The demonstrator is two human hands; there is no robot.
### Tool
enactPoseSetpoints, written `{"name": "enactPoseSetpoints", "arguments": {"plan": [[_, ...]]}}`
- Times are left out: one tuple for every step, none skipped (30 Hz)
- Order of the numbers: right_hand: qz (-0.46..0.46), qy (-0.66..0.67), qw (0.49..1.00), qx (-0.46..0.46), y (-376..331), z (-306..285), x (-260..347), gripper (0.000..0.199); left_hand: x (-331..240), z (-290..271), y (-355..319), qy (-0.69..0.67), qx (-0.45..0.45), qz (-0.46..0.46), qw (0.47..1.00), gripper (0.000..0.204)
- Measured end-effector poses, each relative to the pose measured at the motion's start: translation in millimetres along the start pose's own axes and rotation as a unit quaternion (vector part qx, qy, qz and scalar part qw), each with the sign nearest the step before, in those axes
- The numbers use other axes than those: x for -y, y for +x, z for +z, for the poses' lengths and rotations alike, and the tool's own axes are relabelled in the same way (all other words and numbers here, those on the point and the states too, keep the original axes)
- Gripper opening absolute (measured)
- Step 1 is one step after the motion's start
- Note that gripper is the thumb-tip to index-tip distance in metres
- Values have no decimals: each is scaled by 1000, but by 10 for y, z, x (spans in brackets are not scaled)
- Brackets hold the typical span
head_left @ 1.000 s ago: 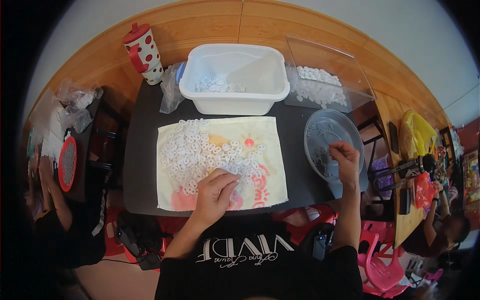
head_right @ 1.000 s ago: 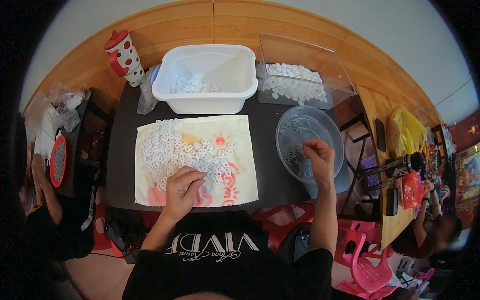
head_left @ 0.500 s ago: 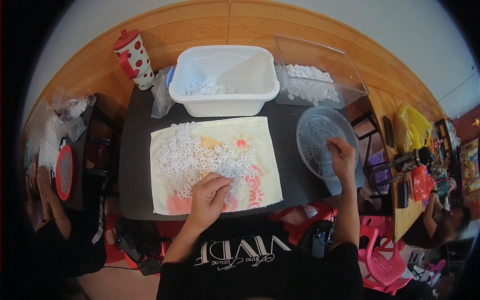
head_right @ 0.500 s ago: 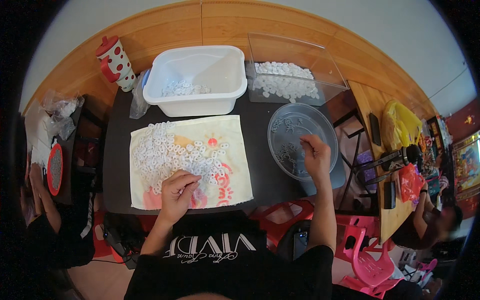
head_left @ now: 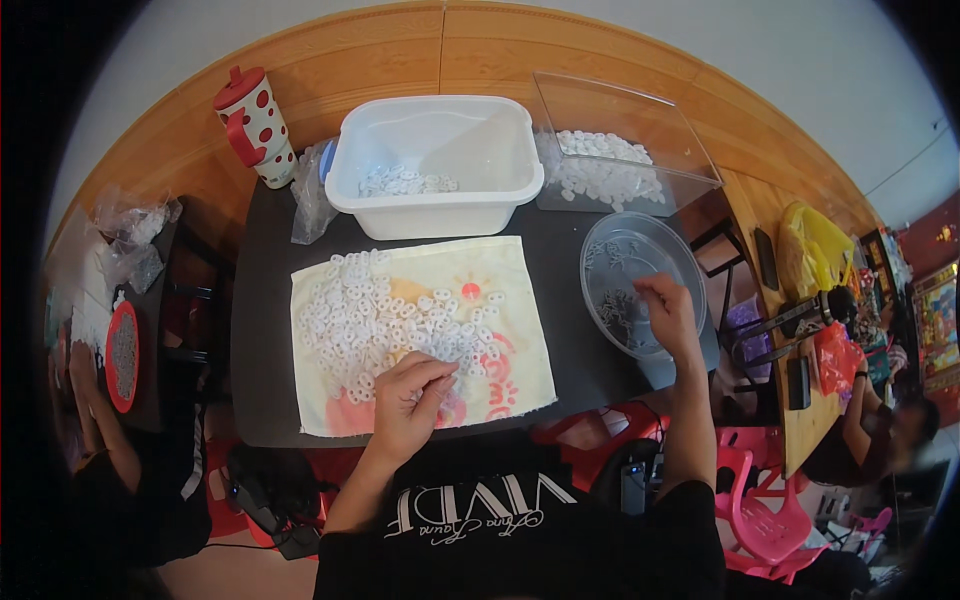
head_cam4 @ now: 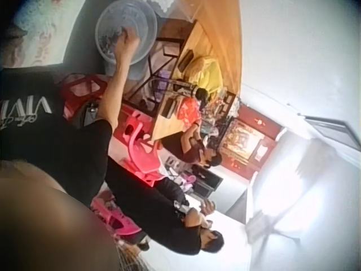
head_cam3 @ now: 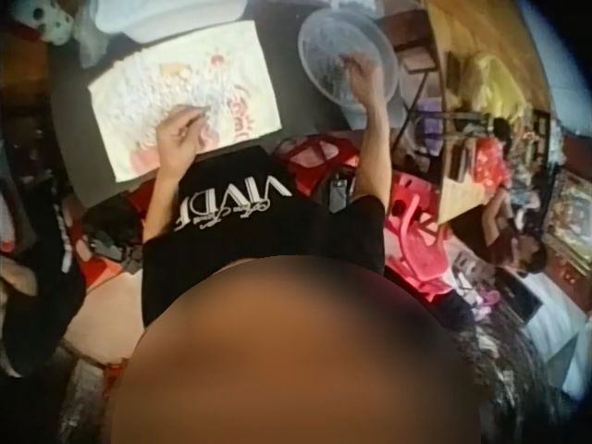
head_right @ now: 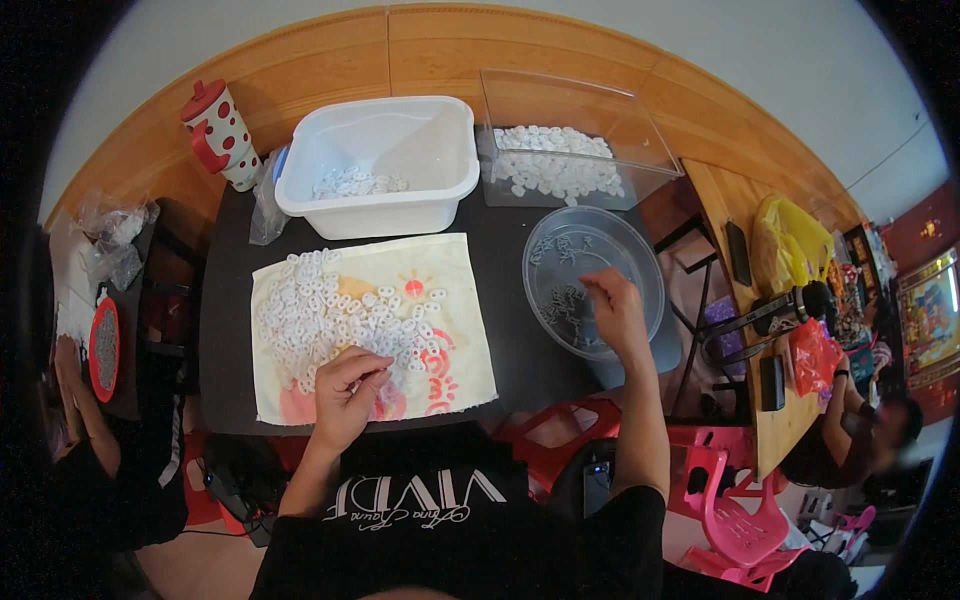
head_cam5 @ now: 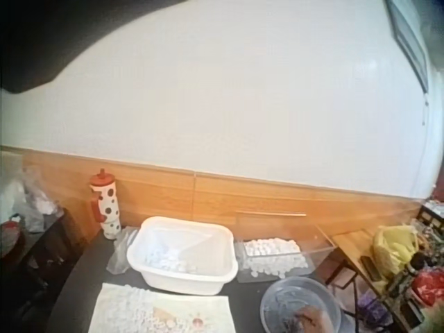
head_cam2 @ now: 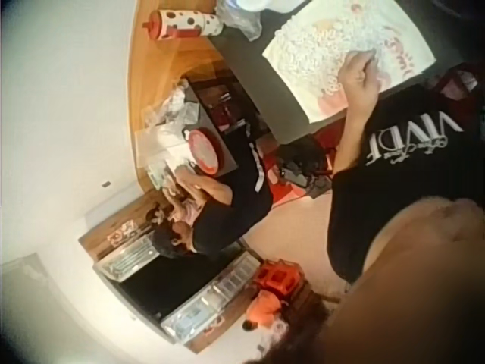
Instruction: Assembling small white plastic rings by hand at a workstation.
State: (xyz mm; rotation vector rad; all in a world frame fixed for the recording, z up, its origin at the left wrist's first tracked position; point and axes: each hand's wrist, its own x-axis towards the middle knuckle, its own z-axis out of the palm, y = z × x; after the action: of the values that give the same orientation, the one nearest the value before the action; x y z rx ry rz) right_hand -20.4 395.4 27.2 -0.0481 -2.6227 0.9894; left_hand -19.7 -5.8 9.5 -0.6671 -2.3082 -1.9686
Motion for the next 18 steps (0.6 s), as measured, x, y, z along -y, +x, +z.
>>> {"name": "enactPoseSetpoints", "arguments": {"plan": [[1, 0, 1000, 0, 49, 18, 8, 17, -5, -1, -6, -3, -1, -5, 1000, 19], [-27, -31, 999, -11, 118, 47, 13, 15, -11, -2, -11, -3, -1, -5, 1000, 19], [-57, -62, 996, -20, 192, 88, 16, 14, -12, -13, -25, 2, 1, -7, 1000, 19], [-56, -63, 996, -22, 256, 112, -8, 14, -12, -14, -16, 7, 6, -7, 1000, 19], [-92, -100, 990, -28, 317, 143, -45, 13, -15, -12, -15, 6, 8, -5, 1000, 19], [-130, -137, 982, -32, 373, 167, -65, 13, -22, -2, -22, 1, 5, -10, 1000, 19], [-131, -137, 981, -32, 411, 184, -66, 13, -29, 4, -23, -4, 2, -14, 1000, 19], [-117, -191, 975, -10, 443, 201, -64, 13, -30, 4, -17, -3, 1, -14, 1000, 19], [-106, -241, 965, 14, 475, 235, -52, 13, -34, -4, -29, -5, -1, -11, 1000, 19], [-110, -238, 965, 16, 504, 256, -40, 13, -37, -12, -38, -6, -2, -9, 1000, 19], [-107, -271, 956, 39, 533, 265, -33, 11, -36, -11, -40, -3, -7, -12, 1000, 19], [-105, -302, 945, 63, 553, 294, -25, 11, -28, -14, -50, -8, -5, -16, 1000, 20], [-111, -297, 946, 67, 567, 309, -38, 11, -21, -14, -55, -13, -3, -21, 1000, 20], [-114, -318, 939, 61, 574, 300, -71, 11, -18, -7, -50, -8, -9, -25, 1000, 20], [-119, -337, 932, 56, 585, 310, -106, 13, -8, -4, -45, -18, -5, -21, 1000, 21], [-127, -331, 933, 59, 603, 306, -135, 13, -13, -4, -42, -28, -1, -16, 999, 22], [-121, -330, 934, 59, 614, 294, -168, 14, -20, -8, -50, -22, -9, -19, 1000, 22], [-114, -332, 934, 59, 623, 267, -204, 16, -22, -3, -55, -41, -7, -19, 999, 22]]}}
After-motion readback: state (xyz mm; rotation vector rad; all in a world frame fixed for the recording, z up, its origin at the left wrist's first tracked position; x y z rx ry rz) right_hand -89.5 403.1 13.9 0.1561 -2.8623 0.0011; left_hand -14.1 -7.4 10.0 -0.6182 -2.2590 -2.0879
